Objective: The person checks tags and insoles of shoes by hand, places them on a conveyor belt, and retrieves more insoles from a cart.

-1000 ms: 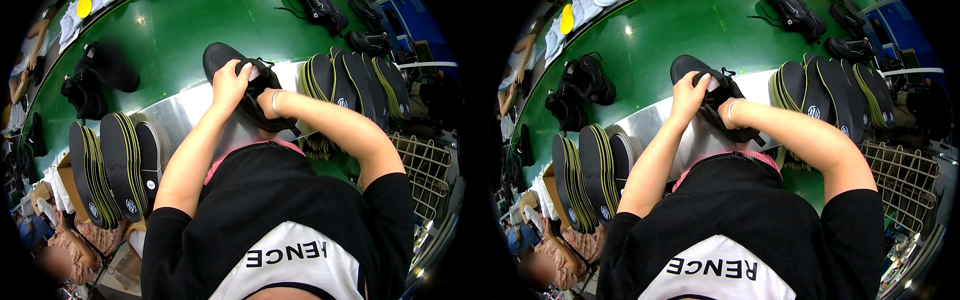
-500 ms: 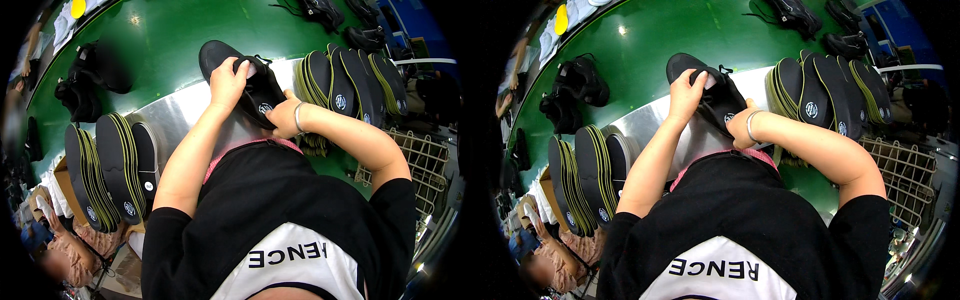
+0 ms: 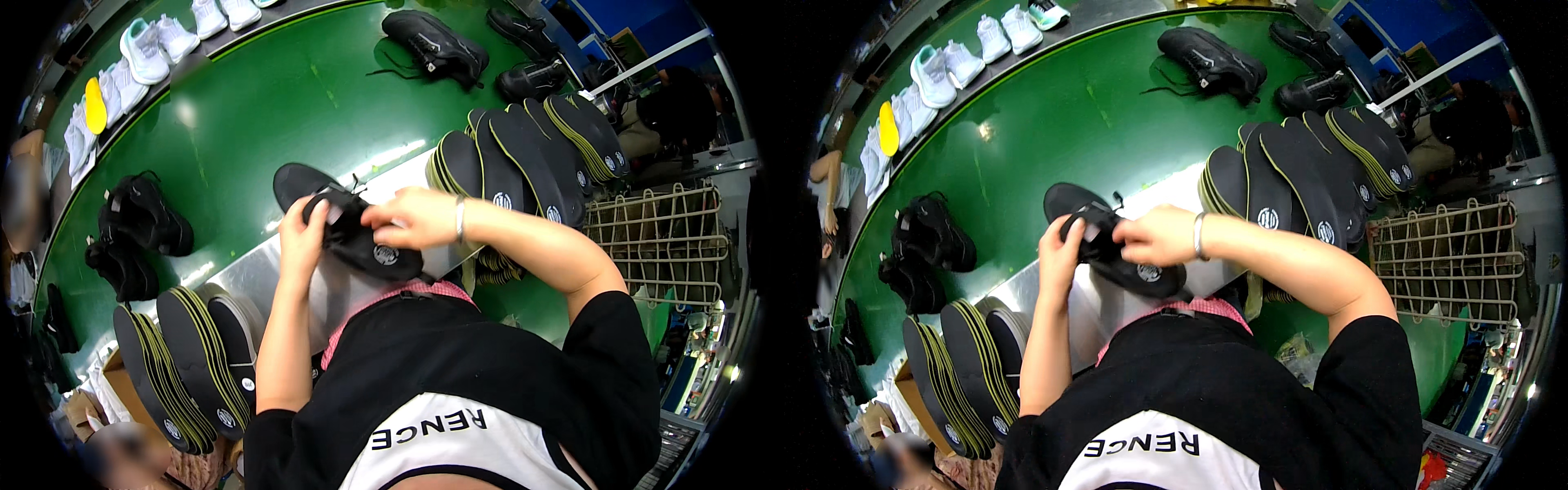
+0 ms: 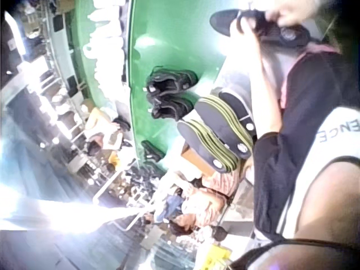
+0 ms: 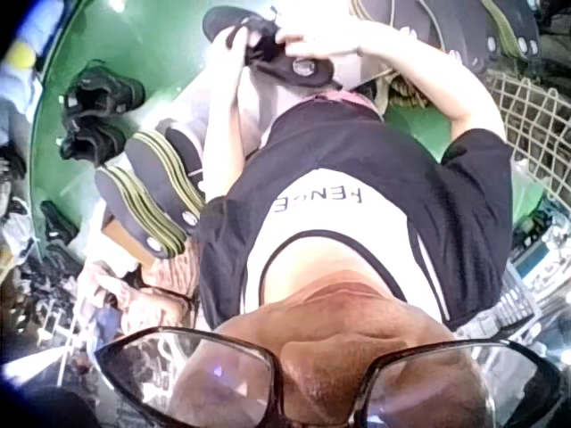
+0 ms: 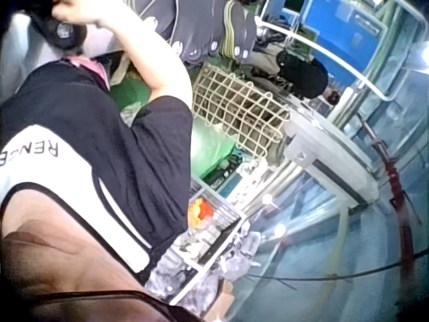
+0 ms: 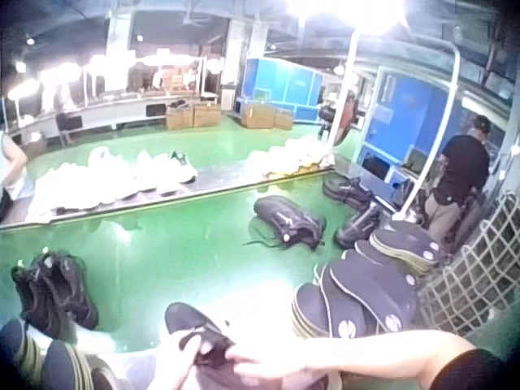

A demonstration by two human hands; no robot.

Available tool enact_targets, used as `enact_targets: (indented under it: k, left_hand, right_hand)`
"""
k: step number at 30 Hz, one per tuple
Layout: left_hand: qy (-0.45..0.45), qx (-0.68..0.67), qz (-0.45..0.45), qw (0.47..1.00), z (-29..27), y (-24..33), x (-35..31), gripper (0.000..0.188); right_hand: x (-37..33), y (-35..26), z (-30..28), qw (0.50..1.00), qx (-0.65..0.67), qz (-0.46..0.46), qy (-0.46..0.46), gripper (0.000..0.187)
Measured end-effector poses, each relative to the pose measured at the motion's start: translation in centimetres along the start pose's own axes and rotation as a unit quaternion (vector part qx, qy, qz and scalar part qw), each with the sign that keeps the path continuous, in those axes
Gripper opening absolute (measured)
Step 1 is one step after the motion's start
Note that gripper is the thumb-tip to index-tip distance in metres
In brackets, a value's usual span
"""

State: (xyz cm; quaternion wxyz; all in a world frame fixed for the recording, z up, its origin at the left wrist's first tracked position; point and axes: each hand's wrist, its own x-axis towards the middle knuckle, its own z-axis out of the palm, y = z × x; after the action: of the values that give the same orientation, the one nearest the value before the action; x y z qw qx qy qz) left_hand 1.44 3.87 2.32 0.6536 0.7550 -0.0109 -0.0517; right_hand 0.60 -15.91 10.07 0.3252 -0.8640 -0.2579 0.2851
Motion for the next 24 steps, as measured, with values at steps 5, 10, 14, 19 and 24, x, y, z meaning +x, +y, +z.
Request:
enact_targets:
  k: [5, 10, 14, 19, 24]
  left_hand:
    - [0.013, 0.001, -0.055, 0.998, -5.3, 1.2, -0.1, 0.024]
    - [0.091, 0.109, -0.084, 0.986, -8.2, 0.9, -1.1, 0.025]
    - [0.265, 0.178, -0.034, 0.947, -6.1, -1.1, -4.7, 0.056]
    - [0.323, 0.083, -0.109, 0.937, -1.3, -4.2, -8.2, 0.071]
    - [0.325, 0.088, -0.225, 0.914, -0.9, -3.3, -7.6, 0.064]
  right_hand:
    - [0.8, 8.2, -8.9, 0.97, -0.018, 0.093, 0.225, 0.033]
    - [-0.1, 22.8, -14.4, 0.853, -0.07, 0.347, 0.383, 0.045]
    - [0.6, 27.7, -16.8, 0.801, -0.042, 0.469, 0.369, 0.049]
    - [2.2, 32.0, -17.7, 0.772, 0.017, 0.522, 0.362, 0.086]
    - [4.1, 32.9, -18.8, 0.777, 0.034, 0.535, 0.33, 0.093]
